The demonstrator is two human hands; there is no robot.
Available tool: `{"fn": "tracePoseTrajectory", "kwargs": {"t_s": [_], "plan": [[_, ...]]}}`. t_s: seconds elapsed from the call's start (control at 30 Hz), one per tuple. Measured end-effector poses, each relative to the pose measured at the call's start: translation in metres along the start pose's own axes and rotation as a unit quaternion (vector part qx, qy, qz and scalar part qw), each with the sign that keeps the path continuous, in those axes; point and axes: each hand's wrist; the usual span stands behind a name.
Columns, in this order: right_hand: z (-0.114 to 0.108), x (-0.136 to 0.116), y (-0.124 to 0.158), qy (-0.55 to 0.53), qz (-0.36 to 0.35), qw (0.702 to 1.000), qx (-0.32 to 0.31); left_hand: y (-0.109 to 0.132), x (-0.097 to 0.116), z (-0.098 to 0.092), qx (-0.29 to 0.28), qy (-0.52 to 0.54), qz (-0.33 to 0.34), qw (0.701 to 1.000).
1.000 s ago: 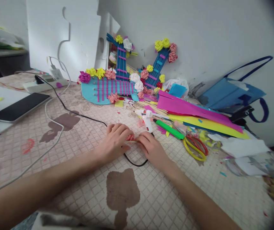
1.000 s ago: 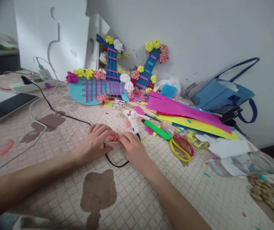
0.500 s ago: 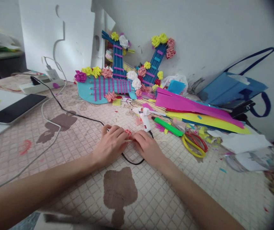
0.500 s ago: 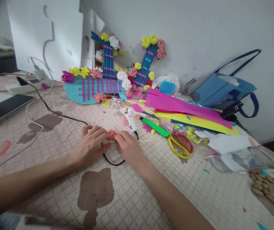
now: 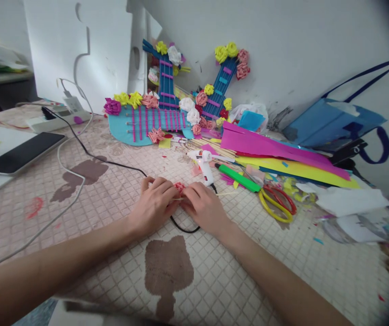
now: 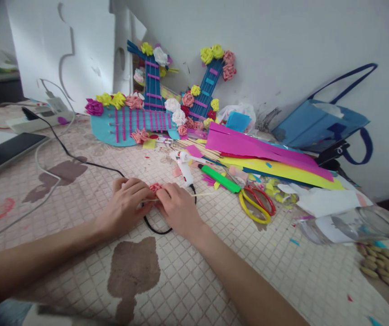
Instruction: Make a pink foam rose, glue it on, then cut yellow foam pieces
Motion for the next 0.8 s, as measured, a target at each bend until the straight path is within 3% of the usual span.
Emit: {"fn": "tracePoseTrajectory", "kwargs": {"t_s": [0.3,0.63,0.8], "plan": [[-0.0025,-0.0048,-0.0018,0.057,-0.009,0.998,0.005,-0.0003,0.0009,-0.0027,-0.008,0.011,-0.023,1.0],[0.0012,-0.003,-0.0004,0.058,-0.014,0.998,0.021,-0.0008,-0.001,-0.0052,0.018,0.0,-0.011,1.0],[0.0007,-0.0024,-0.0002,0.043,-0.02,0.999,0.013,0.0014,-0.0011,-0.0067,0.003,0.002,-0.012,1.0]]}}
Point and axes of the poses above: each hand's wrist, its own y-axis away from the middle knuckle, its own z-axis out of the palm, x = y × z, and after that the axes turned 15 degrees about z, right-handed
